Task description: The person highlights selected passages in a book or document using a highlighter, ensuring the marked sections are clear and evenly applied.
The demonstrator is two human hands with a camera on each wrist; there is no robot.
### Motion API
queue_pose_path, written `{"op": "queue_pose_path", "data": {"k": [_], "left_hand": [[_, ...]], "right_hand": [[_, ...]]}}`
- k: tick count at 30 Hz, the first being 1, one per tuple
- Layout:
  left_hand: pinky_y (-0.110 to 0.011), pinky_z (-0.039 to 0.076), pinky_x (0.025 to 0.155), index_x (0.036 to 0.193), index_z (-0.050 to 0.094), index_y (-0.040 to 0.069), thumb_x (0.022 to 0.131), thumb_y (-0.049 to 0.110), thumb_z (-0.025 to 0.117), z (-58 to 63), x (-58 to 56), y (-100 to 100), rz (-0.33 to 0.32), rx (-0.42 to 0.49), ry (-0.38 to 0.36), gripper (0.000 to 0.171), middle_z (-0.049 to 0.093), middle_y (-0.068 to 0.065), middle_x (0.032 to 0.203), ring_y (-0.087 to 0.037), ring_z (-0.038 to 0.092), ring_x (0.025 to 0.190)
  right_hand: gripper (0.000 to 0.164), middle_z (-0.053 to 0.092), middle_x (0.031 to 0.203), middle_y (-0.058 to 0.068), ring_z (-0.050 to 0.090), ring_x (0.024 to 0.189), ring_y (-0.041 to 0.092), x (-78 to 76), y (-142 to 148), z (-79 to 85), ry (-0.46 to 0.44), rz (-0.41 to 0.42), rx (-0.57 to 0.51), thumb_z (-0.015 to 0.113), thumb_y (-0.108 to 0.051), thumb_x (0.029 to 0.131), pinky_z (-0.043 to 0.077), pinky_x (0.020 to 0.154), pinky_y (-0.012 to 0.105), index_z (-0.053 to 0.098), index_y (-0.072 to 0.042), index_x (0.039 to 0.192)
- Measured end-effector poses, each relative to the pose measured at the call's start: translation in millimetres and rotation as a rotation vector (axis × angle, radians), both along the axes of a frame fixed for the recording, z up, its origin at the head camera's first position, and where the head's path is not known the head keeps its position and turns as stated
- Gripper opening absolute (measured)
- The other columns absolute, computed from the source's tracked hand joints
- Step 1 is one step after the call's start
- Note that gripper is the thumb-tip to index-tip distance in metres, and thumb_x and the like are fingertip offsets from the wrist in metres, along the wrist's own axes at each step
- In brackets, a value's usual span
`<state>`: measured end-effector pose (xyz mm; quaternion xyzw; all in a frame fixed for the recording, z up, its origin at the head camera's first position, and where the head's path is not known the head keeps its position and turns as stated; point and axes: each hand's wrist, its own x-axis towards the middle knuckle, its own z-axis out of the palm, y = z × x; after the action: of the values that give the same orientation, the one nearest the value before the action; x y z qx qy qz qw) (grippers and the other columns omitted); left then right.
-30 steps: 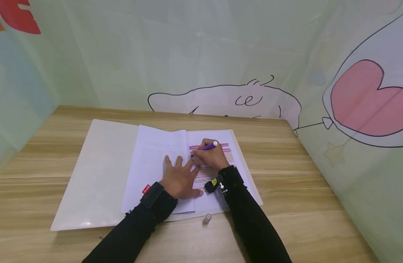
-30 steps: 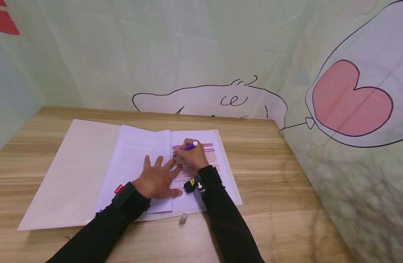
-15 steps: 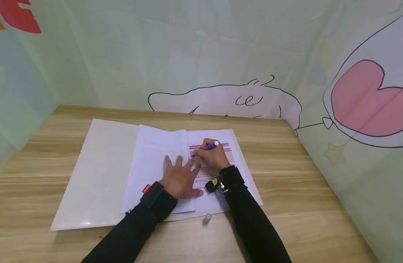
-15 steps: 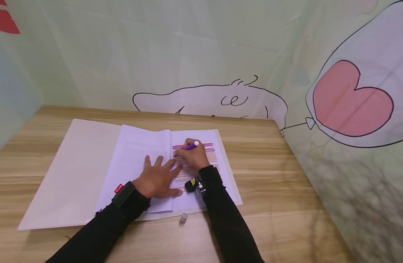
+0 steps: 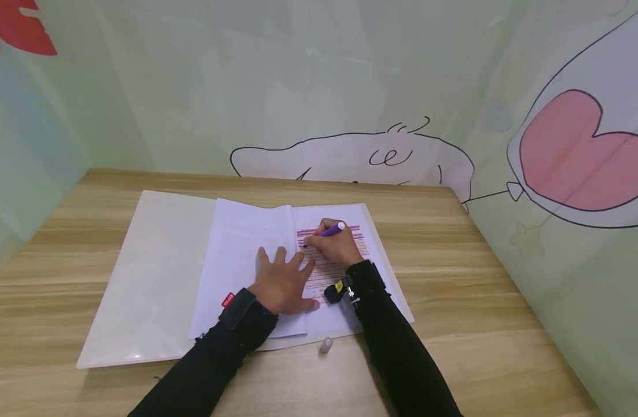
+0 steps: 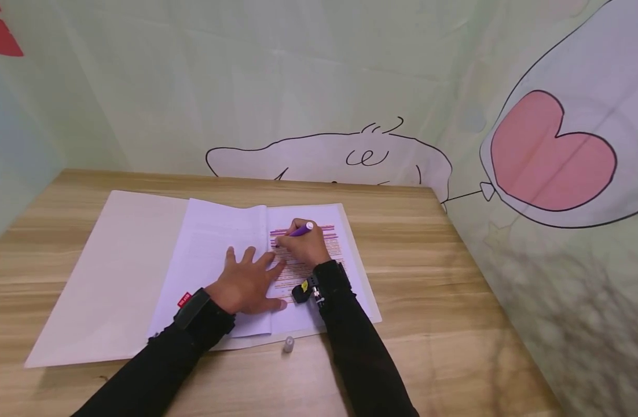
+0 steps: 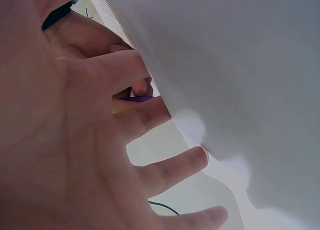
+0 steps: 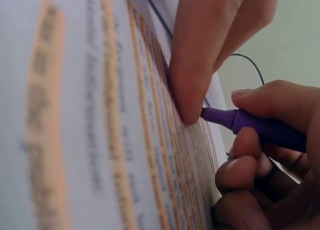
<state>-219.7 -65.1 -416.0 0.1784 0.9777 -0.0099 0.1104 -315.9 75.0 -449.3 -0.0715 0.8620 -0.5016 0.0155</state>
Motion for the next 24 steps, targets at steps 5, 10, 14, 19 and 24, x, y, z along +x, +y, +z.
{"op": "queue_pose_path", "data": {"k": [5, 10, 14, 19, 24], "left_hand": [[-0.077, 0.019, 0.111, 0.151, 0.043, 0.021, 0.08, 0.069, 0.065, -0.3, -0.2, -0.1, -0.003, -0.01, -0.002, 0.089, 0.04, -0.009, 0.156, -0.045, 0.031, 0.141], [-0.076, 0.02, 0.111, 0.15, 0.044, 0.021, 0.079, 0.068, 0.066, 0.0, 0.4, -0.2, -0.001, -0.003, 0.003, 0.088, 0.042, -0.009, 0.155, -0.045, 0.033, 0.139], [-0.076, 0.02, 0.11, 0.15, 0.045, 0.02, 0.079, 0.068, 0.067, 0.9, 0.9, -0.1, -0.002, 0.004, 0.004, 0.088, 0.042, -0.01, 0.154, -0.045, 0.033, 0.138], [-0.076, 0.021, 0.111, 0.15, 0.045, 0.021, 0.079, 0.068, 0.067, 1.2, 1.2, -0.5, 0.002, 0.003, 0.007, 0.088, 0.043, -0.009, 0.154, -0.044, 0.033, 0.138], [-0.076, 0.022, 0.11, 0.149, 0.046, 0.021, 0.079, 0.068, 0.066, 0.9, 1.3, -0.3, -0.001, 0.001, 0.01, 0.087, 0.043, -0.009, 0.154, -0.044, 0.034, 0.138]], "right_hand": [[0.033, 0.053, 0.059, -0.003, 0.049, 0.056, 0.011, 0.3, 0.9, 0.4, -0.001, 0.003, -0.004, 0.082, -0.014, 0.08, 0.036, 0.046, 0.023, 0.054, -0.013, 0.064], [0.032, 0.056, 0.06, -0.002, 0.052, 0.057, 0.012, 0.4, 2.5, 0.8, -0.027, -0.021, -0.016, 0.082, -0.014, 0.078, 0.04, 0.047, 0.023, 0.054, -0.014, 0.064], [0.032, 0.056, 0.061, -0.002, 0.052, 0.057, 0.013, 0.5, 3.6, 0.6, -0.041, -0.028, -0.033, 0.082, -0.014, 0.078, 0.041, 0.048, 0.024, 0.053, -0.014, 0.063], [0.031, 0.056, 0.06, -0.002, 0.053, 0.056, 0.013, -0.1, 3.6, 1.1, -0.031, -0.022, -0.026, 0.081, -0.013, 0.078, 0.041, 0.047, 0.024, 0.054, -0.014, 0.064], [0.031, 0.056, 0.061, -0.002, 0.053, 0.056, 0.012, -0.4, 3.9, 1.3, -0.026, -0.029, -0.02, 0.082, -0.012, 0.078, 0.041, 0.048, 0.023, 0.054, -0.014, 0.063]]}}
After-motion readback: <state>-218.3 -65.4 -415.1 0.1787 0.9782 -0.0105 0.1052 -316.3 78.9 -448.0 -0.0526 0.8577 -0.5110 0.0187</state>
